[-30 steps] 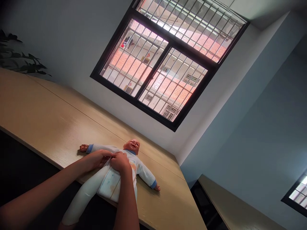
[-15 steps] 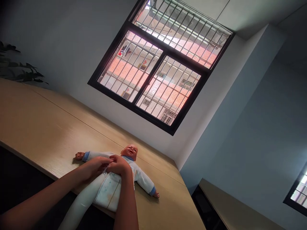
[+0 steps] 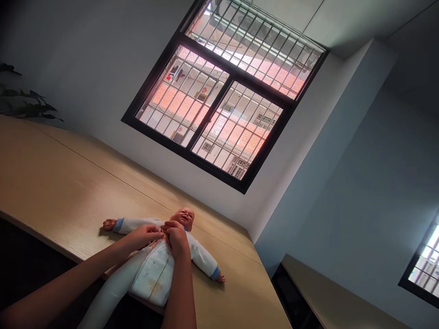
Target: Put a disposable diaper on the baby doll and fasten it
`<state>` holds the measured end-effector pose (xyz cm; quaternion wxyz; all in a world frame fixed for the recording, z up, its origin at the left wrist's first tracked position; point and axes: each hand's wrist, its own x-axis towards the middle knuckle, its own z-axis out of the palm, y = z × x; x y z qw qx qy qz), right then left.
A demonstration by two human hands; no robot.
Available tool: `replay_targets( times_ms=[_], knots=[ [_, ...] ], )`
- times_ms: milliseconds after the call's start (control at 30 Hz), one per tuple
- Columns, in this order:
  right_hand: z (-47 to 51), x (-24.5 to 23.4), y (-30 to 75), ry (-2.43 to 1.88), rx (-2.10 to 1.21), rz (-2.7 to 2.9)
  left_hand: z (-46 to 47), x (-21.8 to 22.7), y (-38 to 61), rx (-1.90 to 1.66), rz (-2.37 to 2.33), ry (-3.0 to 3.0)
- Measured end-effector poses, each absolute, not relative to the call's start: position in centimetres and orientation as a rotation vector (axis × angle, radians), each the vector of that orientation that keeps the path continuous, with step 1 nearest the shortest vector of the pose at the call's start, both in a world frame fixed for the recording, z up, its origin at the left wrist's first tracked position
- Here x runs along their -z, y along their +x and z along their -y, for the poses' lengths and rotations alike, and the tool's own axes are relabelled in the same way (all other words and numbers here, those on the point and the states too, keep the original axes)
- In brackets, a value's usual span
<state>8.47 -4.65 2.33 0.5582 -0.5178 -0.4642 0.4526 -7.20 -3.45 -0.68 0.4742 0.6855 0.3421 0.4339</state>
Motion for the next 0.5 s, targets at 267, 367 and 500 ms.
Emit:
replay_targets(
  times_ms=[267,367,500],
  knots=[
    [5.5,-2.3,8.3,-1.199,-0.805,1.126,5.0,1.0,-6.4,-1.137,-0.922,1.914],
    [6.7,-2.5,7.7,-1.317,-0.585,1.273,5.4,1.3,-6.6,-1.146,-0.951,1.953],
    [8.4,-2.7,6.7,-1.474,-0.402,1.426,5.8,1.3,-6.9,-1.15,-0.973,1.998]
  ],
)
